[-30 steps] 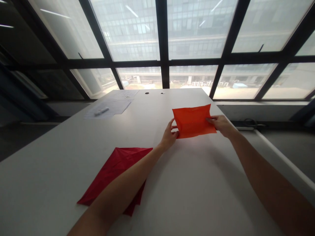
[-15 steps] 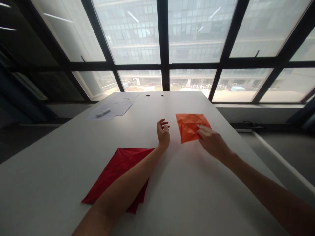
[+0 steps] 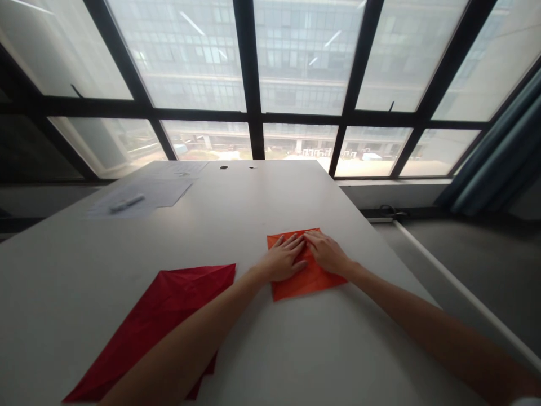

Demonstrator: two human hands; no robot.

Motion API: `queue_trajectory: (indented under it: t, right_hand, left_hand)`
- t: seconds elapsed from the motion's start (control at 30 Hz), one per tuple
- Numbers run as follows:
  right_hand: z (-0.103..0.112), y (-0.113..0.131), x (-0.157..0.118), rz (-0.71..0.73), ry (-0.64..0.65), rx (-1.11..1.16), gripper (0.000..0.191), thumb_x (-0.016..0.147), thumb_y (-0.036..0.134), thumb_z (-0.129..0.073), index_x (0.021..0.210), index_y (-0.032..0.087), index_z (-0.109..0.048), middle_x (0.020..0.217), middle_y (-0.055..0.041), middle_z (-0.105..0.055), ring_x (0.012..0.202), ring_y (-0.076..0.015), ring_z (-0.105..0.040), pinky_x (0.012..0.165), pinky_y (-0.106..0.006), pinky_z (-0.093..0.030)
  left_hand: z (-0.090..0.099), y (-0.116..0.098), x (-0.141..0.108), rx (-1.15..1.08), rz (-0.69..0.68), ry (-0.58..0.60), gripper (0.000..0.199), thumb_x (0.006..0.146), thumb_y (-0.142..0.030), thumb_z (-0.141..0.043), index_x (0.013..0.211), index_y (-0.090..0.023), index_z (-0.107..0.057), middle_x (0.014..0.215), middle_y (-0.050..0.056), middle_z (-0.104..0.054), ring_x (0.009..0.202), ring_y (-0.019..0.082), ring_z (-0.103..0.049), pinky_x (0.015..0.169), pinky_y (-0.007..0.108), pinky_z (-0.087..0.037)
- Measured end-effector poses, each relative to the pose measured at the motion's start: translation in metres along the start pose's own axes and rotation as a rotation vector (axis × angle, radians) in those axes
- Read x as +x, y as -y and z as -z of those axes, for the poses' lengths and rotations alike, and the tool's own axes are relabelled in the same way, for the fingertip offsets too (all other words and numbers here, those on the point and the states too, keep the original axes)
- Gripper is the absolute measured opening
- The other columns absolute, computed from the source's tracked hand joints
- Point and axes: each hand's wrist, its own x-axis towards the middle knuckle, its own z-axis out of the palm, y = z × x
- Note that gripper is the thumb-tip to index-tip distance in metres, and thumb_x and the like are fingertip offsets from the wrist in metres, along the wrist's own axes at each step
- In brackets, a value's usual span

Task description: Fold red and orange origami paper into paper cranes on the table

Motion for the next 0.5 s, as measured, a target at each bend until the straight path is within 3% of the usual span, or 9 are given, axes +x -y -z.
queue_trajectory:
  t: [0.17, 0.33, 0.43, 0.5]
  right_hand:
    - [-0.009, -0.021, -0.002, -0.052, 0.194, -0.146, 0.066, 0.098, 0.052, -0.026, 0.154, 0.016, -0.021, 0.160, -0.0098, -0.019, 0.148, -0.0234, -0.014, 0.118, -0.051, -0.006]
    - [0.007, -0.033, 0.007, -0.147, 0.262, -0.211, 0.075, 0.095, 0.063, -0.021, 0.154, 0.016, -0.020, 0.160, -0.0122, -0.018, 0.149, -0.0275, -0.010, 0.116, -0.058, 0.000]
    - [0.007, -0.023, 0.014, -0.221, 0.161, -0.225, 0.068, 0.099, 0.051, -0.021, 0.152, 0.010, -0.024, 0.158, -0.0171, -0.022, 0.148, -0.0305, -0.013, 0.115, -0.061, -0.002]
    - [-0.001, -0.012, 0.014, -0.150, 0.032, -0.232, 0.060, 0.100, 0.036, -0.019, 0.152, 0.008, -0.023, 0.158, -0.0172, -0.023, 0.148, -0.0278, -0.014, 0.117, -0.055, -0.005]
  left_hand:
    - [-0.001, 0.005, -0.003, 0.076, 0.056, -0.032, 0.071, 0.092, -0.064, -0.038, 0.152, -0.029, -0.026, 0.159, 0.007, -0.025, 0.148, 0.034, -0.008, 0.117, 0.054, -0.005]
    - [-0.003, 0.005, -0.003, 0.052, 0.134, -0.079, 0.071, 0.086, -0.068, -0.045, 0.148, -0.035, -0.035, 0.159, 0.008, -0.024, 0.148, 0.039, -0.008, 0.114, 0.060, -0.006]
    - [-0.003, 0.004, -0.002, 0.036, 0.130, -0.080, 0.071, 0.086, -0.069, -0.046, 0.148, -0.035, -0.036, 0.159, 0.009, -0.023, 0.147, 0.038, -0.011, 0.114, 0.059, -0.007]
    - [-0.003, 0.003, -0.003, 0.047, 0.122, -0.086, 0.073, 0.086, -0.069, -0.045, 0.149, -0.032, -0.035, 0.159, 0.010, -0.023, 0.147, 0.037, -0.012, 0.115, 0.057, -0.006]
